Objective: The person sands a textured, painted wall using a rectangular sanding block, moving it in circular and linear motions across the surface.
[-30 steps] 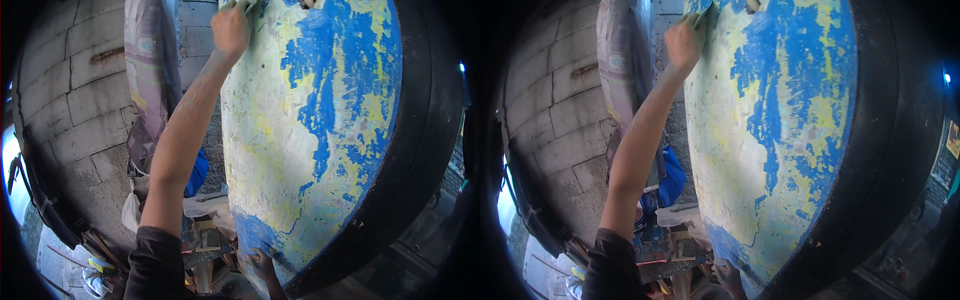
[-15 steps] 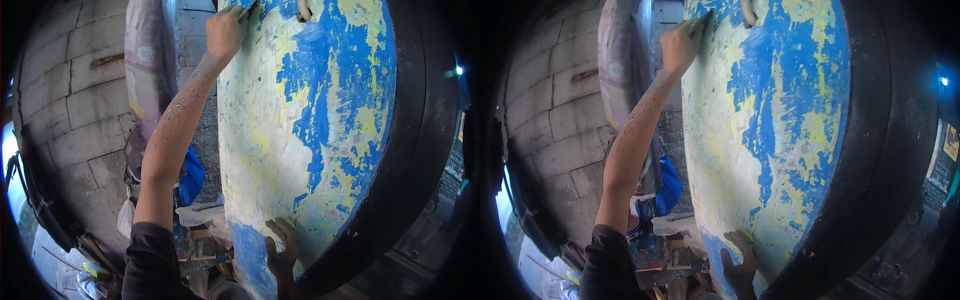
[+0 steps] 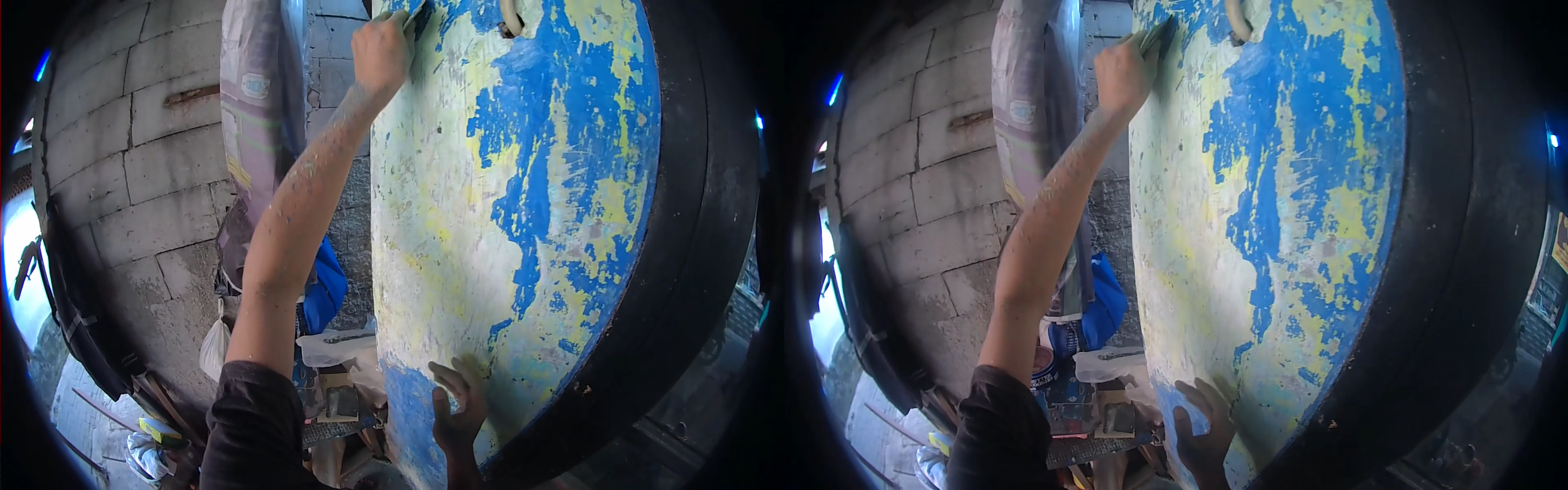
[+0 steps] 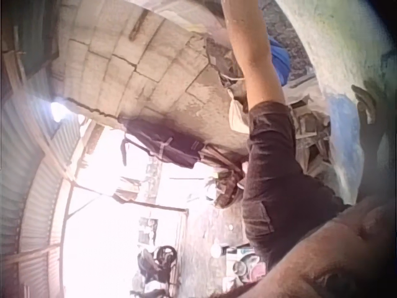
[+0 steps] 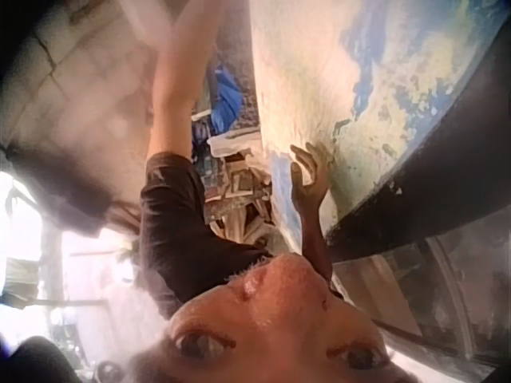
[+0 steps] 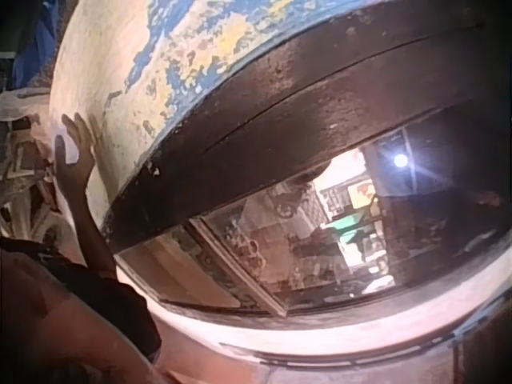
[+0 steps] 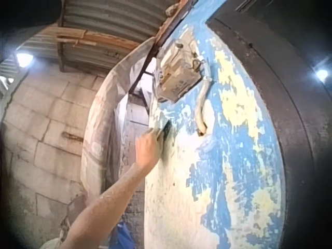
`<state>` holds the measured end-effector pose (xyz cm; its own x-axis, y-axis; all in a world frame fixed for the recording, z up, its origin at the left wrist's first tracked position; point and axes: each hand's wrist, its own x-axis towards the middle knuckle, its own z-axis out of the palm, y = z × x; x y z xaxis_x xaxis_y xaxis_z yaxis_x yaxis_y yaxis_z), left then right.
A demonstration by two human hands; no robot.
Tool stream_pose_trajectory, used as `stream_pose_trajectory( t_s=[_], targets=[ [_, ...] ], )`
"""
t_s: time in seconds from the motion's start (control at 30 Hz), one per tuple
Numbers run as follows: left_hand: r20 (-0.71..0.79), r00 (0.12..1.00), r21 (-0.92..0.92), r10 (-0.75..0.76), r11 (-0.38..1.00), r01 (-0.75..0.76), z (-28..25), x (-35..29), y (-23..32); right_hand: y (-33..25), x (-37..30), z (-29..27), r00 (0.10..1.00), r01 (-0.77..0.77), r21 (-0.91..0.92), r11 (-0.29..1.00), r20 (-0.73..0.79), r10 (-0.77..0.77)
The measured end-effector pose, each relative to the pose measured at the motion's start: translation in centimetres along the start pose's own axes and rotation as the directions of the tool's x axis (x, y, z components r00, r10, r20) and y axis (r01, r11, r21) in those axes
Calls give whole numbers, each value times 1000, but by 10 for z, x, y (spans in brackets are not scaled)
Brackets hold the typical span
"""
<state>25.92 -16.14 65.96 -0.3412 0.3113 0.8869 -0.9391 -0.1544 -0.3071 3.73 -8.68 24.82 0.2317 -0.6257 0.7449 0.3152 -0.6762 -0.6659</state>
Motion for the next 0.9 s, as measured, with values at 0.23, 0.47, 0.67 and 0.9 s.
stream_pose_trajectory(
  t_s=[0.23,0.47,0.67,0.9],
  targets=[
    [137,978,100,-159,984,146,10,28,-26,3,-16,-6,988,-144,71,987,-47,148],
    [12,990,95,-141,986,139,6,-6,-34,4,-25,3,990,-139,109,984,29,137],
    [17,987,34,-160,987,160,4,-29,-37,7,-36,7,981,-193,134,972,42,189],
    [53,995,-138,-79,987,86,-7,-58,-31,8,-40,14,968,-251,137,958,30,249]
  ],
)
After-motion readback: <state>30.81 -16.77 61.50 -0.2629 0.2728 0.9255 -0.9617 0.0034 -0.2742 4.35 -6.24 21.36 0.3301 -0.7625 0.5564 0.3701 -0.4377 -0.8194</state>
